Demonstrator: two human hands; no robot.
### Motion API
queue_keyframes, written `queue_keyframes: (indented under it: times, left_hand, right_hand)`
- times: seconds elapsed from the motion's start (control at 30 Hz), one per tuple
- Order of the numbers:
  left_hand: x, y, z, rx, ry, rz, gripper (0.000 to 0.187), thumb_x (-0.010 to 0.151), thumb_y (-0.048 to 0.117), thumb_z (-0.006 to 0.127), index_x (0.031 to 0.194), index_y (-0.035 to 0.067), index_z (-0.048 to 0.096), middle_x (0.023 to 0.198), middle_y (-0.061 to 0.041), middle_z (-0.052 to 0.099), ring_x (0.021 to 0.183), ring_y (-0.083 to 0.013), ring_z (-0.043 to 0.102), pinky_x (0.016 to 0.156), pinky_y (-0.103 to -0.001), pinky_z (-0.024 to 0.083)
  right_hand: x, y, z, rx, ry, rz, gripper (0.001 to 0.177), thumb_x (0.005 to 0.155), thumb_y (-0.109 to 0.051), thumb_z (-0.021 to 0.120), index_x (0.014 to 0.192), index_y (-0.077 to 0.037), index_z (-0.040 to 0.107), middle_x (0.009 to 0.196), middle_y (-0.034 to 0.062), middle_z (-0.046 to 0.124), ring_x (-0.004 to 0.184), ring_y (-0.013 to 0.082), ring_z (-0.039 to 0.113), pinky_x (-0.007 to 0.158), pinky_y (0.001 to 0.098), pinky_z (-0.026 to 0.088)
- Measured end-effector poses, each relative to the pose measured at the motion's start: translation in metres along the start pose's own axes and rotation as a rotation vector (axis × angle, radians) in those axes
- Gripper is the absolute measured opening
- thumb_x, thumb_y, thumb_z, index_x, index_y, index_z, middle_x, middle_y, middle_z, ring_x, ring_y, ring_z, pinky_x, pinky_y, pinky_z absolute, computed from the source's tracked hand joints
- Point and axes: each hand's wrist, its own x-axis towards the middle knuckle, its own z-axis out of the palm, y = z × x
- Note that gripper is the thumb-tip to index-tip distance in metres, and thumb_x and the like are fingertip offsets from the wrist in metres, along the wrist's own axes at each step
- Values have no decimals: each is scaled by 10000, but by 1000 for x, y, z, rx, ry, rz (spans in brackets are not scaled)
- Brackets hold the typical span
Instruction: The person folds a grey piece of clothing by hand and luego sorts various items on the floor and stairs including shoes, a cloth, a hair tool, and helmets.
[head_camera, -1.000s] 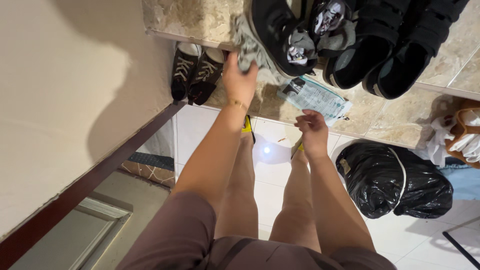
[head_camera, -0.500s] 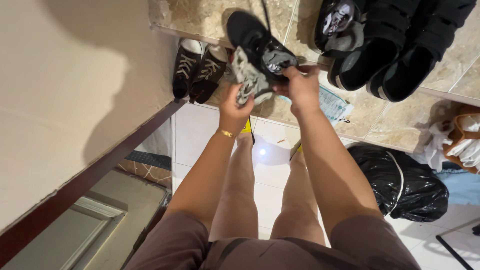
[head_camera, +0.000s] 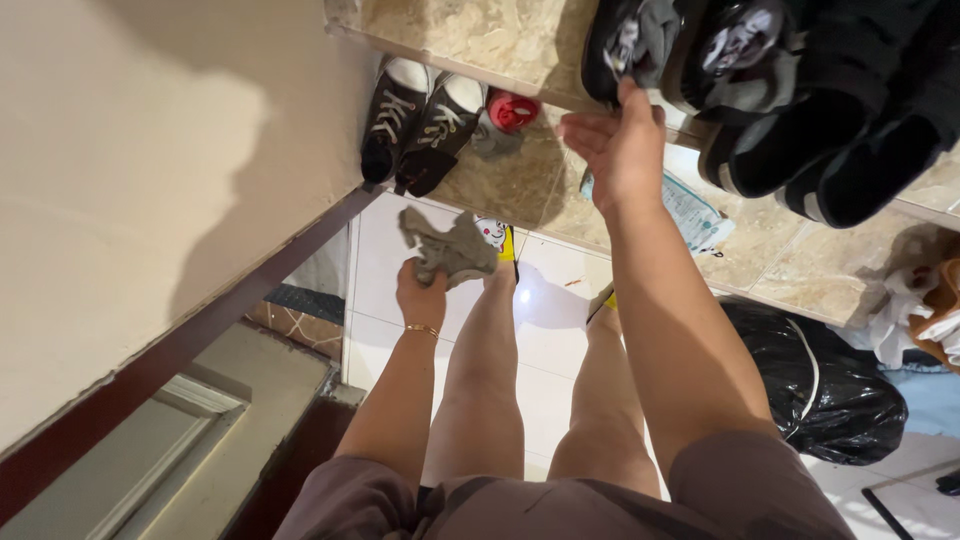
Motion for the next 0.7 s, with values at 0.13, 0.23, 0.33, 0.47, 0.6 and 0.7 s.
queue_keyframes:
  times: [0.13, 0.23, 0.33, 0.47, 0.6, 0.7]
  left_hand:
    - [2, -49, -2, -50, 70, -367, 547, 919, 266, 803, 1377, 20, 635, 1298, -187, 759, 1151, -329, 777, 996, -454, 609]
    - [10, -78, 6, 12, 163, -335, 689, 945, 256, 848, 1476, -30, 515, 1413, -246, 601, 1247, -390, 667, 1032, -477, 565]
    - [19, -89, 21, -17, 194, -574, 732, 992, 295, 842, 1554, 20, 463, 1473, -275, 493, 1269, -407, 588, 1028, -464, 528]
    - [5, -82, 57, -248, 70, -411, 494, 964, 185, 758, 1435, 64, 668, 1432, -175, 600, 1142, -296, 671, 927, -421, 603]
    - [-45, -48, 86, -711, -157, -621, 466, 968, 128, 697, 1430, 74, 672, 1282, -161, 705, 1015, -266, 653, 835, -401, 585]
    - [-89, -14, 107, -873, -220, -822, 405, 984, 72, 682, 1388, 60, 669, 1294, -122, 680, 1074, -232, 679, 865, -379, 612]
  right_hand:
    - [-12, 21, -2, -243, 72, -67, 558, 1052, -511, 591, 1232, 11, 509, 886, 272, 782, 673, 318, 739, 637, 415, 603]
    - [-8, 54, -26, -327, 50, -191, 477, 1078, -389, 651, 1231, 57, 576, 929, 223, 752, 732, 281, 753, 644, 411, 600]
    - [0, 90, -41, -701, -9, -270, 374, 1040, -210, 767, 1283, 39, 628, 1094, 186, 775, 902, 288, 802, 763, 437, 646]
    - [11, 117, -27, -1275, -260, -523, 677, 886, -141, 882, 1493, -147, 583, 1473, 263, 568, 1286, 422, 618, 1036, 503, 567]
    - [53, 143, 6, -1657, -442, -691, 922, 833, -205, 908, 1655, -283, 499, 1724, 267, 266, 1604, 517, 280, 1240, 706, 292]
    - [96, 169, 26, -1837, -432, -746, 860, 784, -245, 918, 1555, -298, 543, 1714, 301, 221, 1575, 599, 203, 1160, 814, 212]
